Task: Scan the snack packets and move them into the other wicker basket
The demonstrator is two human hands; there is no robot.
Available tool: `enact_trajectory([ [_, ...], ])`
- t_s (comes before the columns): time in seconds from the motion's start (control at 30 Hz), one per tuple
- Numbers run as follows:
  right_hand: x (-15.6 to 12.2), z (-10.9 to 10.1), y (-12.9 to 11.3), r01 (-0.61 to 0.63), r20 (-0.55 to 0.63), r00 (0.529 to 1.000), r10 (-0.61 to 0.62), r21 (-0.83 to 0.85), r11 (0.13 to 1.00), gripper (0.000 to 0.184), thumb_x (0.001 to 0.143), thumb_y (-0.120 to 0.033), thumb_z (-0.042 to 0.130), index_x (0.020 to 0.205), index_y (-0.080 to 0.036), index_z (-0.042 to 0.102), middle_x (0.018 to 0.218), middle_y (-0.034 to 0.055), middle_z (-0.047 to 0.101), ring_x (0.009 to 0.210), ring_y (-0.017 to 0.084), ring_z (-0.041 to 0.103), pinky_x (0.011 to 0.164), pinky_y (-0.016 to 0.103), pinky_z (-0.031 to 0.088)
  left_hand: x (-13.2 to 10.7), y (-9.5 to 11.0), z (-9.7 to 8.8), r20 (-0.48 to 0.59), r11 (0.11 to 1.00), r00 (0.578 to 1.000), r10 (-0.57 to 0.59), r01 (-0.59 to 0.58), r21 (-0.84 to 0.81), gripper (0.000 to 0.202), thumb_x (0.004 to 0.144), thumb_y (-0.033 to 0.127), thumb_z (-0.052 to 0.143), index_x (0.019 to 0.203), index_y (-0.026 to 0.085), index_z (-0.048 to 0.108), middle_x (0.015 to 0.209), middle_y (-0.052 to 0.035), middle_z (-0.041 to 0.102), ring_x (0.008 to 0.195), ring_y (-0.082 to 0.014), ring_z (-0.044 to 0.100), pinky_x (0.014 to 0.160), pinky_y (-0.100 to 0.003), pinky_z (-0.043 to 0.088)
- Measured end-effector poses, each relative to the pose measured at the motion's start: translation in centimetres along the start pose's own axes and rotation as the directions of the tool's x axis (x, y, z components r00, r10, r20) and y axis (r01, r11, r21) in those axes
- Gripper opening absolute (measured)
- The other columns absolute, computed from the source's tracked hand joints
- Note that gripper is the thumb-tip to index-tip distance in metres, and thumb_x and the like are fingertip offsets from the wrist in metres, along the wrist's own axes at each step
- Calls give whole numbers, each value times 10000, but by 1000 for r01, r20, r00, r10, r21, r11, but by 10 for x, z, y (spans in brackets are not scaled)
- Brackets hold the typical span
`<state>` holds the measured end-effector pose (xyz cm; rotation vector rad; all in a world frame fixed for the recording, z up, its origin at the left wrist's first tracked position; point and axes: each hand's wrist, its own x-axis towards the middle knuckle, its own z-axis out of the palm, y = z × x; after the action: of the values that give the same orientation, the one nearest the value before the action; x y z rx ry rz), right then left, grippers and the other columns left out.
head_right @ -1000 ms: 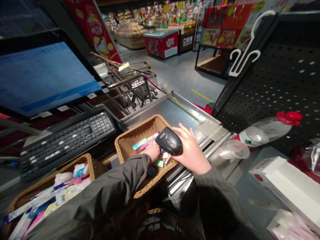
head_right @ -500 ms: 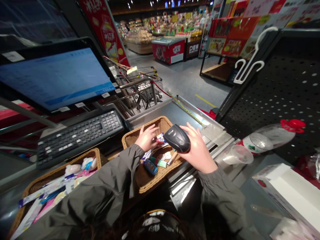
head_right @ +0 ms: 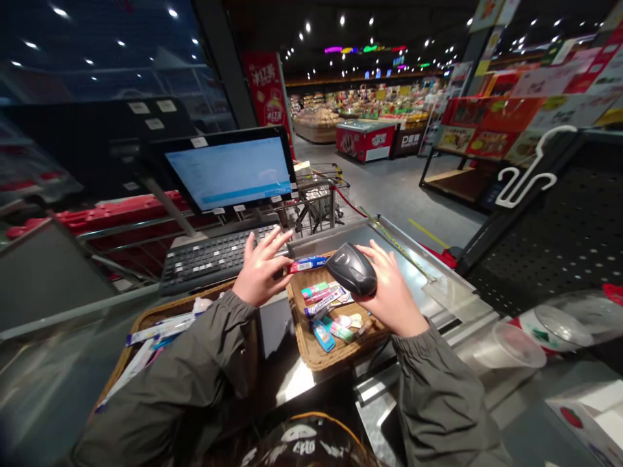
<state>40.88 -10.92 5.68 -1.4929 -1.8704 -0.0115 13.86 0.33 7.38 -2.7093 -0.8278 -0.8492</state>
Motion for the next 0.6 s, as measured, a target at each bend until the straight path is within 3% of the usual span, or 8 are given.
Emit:
enact_trajectory([
  [0.33, 33, 29, -63, 168, 74, 983, -168, 7, 986, 554, 774, -261, 610, 1313, -211, 490, 1409, 154, 508, 1434, 385, 297, 1116, 682, 241, -75, -33, -69, -108, 983, 986, -127, 140, 121, 96, 862, 255, 590, 850, 219, 678, 1480, -101, 474, 1422, -308, 348, 1156, -639, 78],
  [0.6, 32, 56, -113, 268, 178, 946, -271, 40, 963, 365, 785, -252, 614, 1145, -194, 617, 1430, 157, 485, 1444, 383, 273, 1129, 688, 205, -126, -43, -95, -131, 958, 959, -251, 265, 106, 91, 838, 248, 601, 829, 223, 688, 1455, -95, 505, 1410, -302, 371, 1167, -622, 65],
])
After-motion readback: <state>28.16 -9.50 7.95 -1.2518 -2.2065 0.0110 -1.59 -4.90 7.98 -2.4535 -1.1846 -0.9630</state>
